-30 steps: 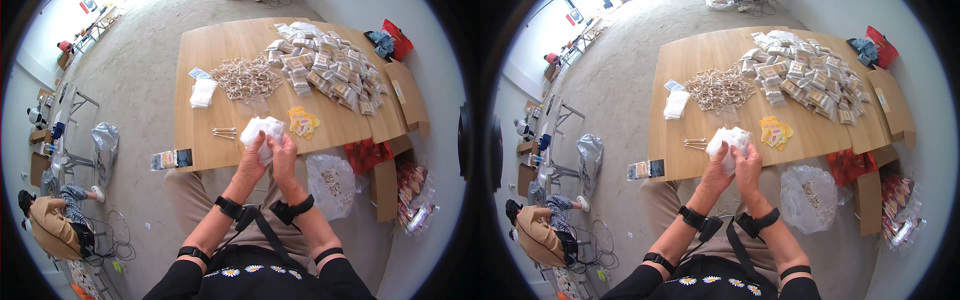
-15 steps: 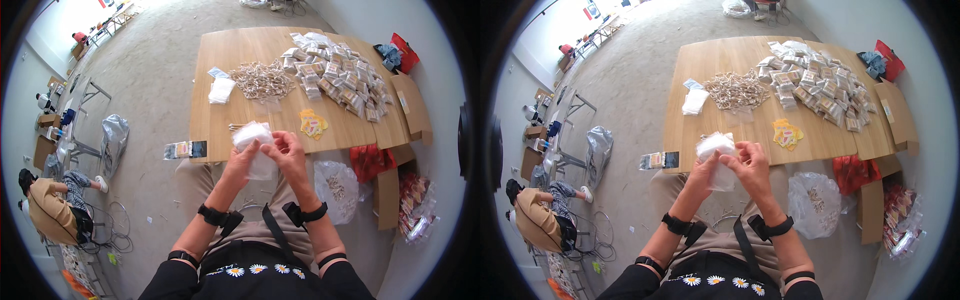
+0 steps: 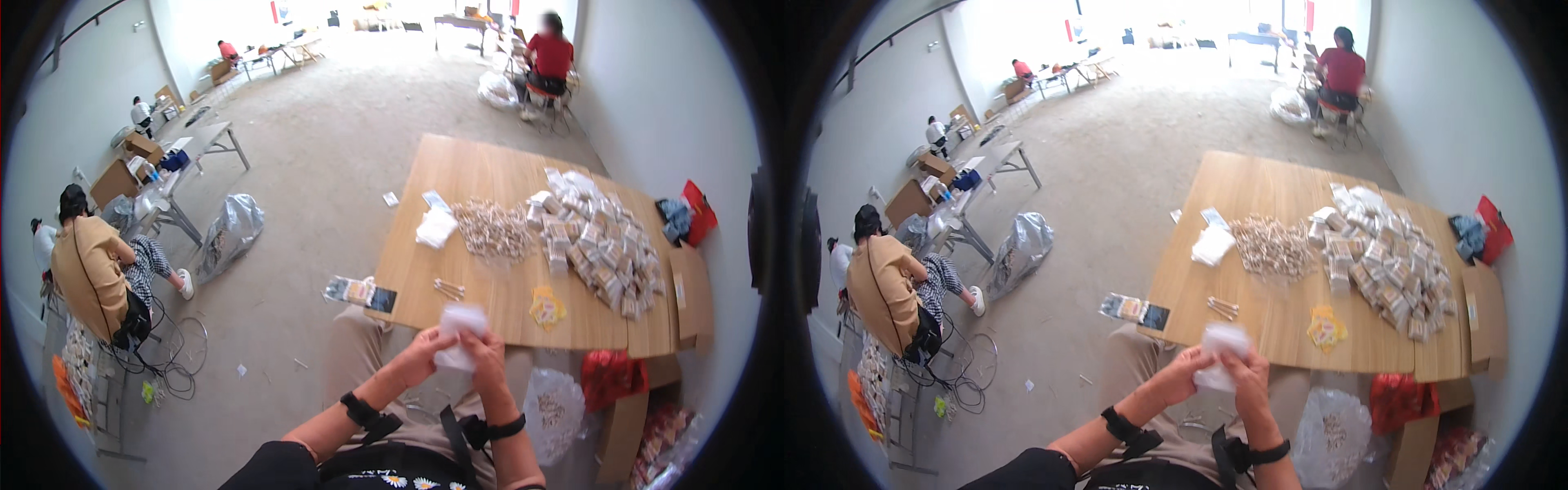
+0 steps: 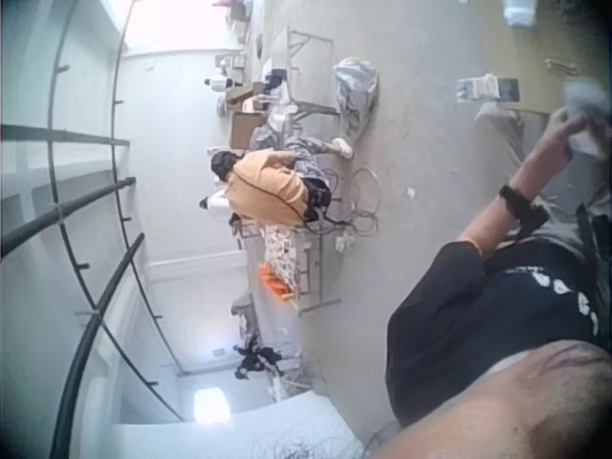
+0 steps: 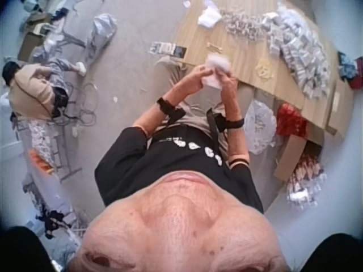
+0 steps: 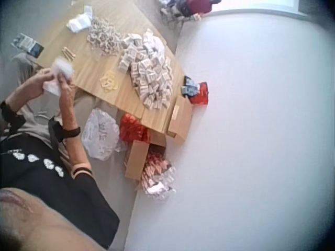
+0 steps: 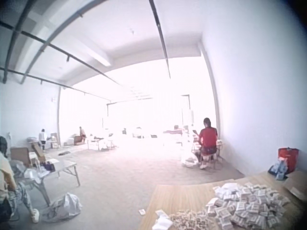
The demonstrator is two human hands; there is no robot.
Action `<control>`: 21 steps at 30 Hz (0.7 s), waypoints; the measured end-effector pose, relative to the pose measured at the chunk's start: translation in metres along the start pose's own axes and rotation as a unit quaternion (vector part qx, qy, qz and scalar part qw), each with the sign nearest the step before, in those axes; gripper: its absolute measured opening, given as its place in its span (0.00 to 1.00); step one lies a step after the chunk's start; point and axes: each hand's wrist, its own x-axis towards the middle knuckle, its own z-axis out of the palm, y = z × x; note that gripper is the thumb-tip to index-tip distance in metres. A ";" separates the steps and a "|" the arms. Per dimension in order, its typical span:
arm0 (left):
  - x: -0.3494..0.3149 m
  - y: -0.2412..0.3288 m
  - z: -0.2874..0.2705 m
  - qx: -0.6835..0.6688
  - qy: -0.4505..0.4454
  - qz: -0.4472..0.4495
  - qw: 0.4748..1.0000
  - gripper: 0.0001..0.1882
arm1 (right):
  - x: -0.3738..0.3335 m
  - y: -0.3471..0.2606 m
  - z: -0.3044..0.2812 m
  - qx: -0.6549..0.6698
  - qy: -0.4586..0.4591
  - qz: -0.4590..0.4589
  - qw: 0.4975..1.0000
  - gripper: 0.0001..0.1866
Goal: Sorting, aligning, and placing cotton swabs into small plastic bags with cardboard inserts.
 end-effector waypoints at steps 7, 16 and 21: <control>-0.014 0.004 -0.001 -0.029 -0.075 -0.008 0.997 0.26 | -0.013 0.013 0.010 0.088 -0.047 0.011 0.995 0.12; -0.031 0.003 -0.007 0.066 -0.038 -0.063 0.995 0.20 | -0.008 -0.011 0.024 -0.021 -0.017 -0.016 1.000 0.14; -0.041 -0.002 -0.011 0.013 -0.047 -0.110 0.993 0.19 | -0.006 -0.012 0.021 -0.244 -0.102 -0.050 0.963 0.16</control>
